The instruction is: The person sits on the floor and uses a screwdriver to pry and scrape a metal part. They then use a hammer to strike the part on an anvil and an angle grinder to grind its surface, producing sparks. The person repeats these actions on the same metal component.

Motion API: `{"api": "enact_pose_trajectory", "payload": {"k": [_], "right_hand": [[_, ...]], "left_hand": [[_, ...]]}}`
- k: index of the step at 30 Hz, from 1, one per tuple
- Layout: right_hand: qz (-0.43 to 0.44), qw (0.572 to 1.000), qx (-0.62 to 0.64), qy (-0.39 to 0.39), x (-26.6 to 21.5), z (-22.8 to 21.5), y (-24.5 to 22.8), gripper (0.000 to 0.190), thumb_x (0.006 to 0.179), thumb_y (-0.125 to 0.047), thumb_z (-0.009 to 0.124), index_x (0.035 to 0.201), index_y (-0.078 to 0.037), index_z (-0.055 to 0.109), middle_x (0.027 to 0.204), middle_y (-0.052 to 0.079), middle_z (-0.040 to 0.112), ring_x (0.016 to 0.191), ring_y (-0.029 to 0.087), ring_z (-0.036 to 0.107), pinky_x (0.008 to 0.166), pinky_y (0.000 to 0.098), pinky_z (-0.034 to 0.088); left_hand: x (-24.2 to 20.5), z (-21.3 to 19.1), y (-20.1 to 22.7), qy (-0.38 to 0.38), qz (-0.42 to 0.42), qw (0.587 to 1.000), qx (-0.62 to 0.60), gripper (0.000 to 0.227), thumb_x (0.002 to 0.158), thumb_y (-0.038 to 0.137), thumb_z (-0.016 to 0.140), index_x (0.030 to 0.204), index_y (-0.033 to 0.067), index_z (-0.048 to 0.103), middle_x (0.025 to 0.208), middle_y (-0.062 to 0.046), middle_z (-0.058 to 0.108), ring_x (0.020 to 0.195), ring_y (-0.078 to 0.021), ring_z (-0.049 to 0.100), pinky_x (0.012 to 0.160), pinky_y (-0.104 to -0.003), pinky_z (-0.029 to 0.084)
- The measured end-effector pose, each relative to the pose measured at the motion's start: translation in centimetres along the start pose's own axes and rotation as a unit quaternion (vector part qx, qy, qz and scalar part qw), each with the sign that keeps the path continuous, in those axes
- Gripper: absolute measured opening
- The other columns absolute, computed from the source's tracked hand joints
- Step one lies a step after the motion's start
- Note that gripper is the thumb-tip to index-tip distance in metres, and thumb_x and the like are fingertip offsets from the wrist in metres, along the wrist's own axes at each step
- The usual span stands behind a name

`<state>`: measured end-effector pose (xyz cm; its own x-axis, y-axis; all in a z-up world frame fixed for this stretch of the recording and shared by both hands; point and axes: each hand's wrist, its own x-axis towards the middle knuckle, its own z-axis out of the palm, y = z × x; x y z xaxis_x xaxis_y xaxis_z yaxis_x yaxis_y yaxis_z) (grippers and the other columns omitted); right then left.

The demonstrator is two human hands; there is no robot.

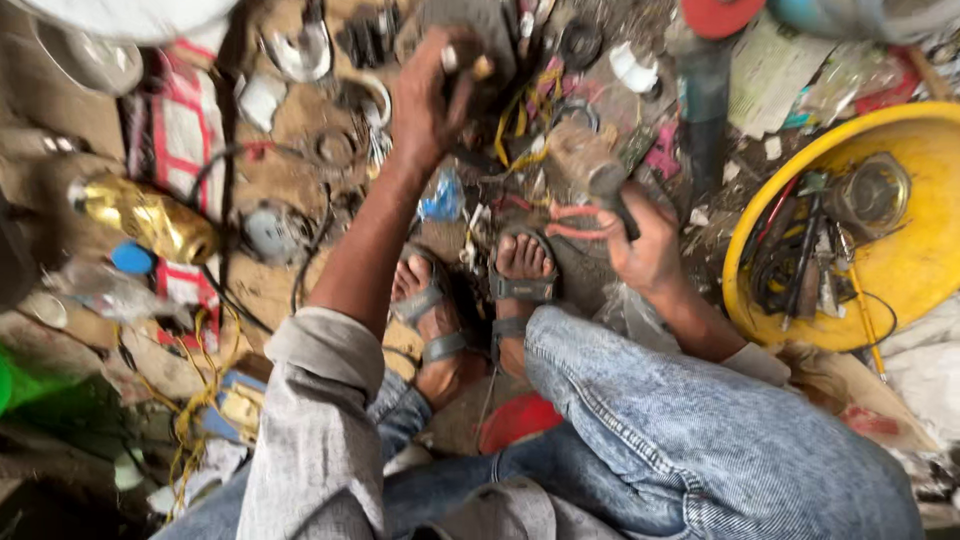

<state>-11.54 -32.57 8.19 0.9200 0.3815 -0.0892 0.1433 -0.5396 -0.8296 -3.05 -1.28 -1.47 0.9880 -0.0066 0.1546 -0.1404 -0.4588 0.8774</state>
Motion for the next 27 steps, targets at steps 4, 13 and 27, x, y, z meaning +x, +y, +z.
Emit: {"api": "enact_pose_trajectory", "payload": {"k": [4, 13, 27], "right_hand": [[0.055, 0.997, -0.045, 0.017, -3.1, 0.0, 2.3, 0.033, 0.11, -0.018, 0.063, 0.133, 0.006, 0.061, 0.102, 0.021, 0.069, 0.091, 0.026, 0.071, 0.077, 0.0384, 0.055], [0.124, 0.992, -0.016, -0.003, -4.8, 0.0, 2.0, 0.037, 0.103, -0.016, 0.065, 0.134, 0.005, 0.061, 0.103, 0.025, 0.072, 0.089, 0.032, 0.074, 0.077, 0.04, 0.056], [0.071, 0.997, 0.003, 0.032, -3.0, -0.3, 1.6, 0.037, 0.104, -0.014, 0.067, 0.133, 0.007, 0.062, 0.12, 0.026, 0.071, 0.108, 0.037, 0.073, 0.092, 0.0414, 0.057]], "left_hand": [[0.3, 0.5, -1.3, 0.011, -0.001, 1.0, -0.024, 0.03, 0.097, -0.006, 0.066, 0.123, 0.0094, 0.061, 0.117, -0.008, 0.071, 0.11, -0.0245, 0.076, 0.096, -0.039, 0.066], [1.1, -1.0, 0.3, -0.062, 0.032, 0.997, 0.028, 0.03, 0.094, -0.007, 0.07, 0.119, 0.0071, 0.062, 0.121, -0.012, 0.07, 0.115, -0.0288, 0.071, 0.101, -0.043, 0.058], [2.2, -2.4, 1.8, -0.086, 0.052, 0.994, 0.038, 0.028, 0.094, -0.009, 0.072, 0.119, 0.0029, 0.07, 0.118, -0.013, 0.074, 0.113, -0.0295, 0.074, 0.111, -0.047, 0.051]]}}
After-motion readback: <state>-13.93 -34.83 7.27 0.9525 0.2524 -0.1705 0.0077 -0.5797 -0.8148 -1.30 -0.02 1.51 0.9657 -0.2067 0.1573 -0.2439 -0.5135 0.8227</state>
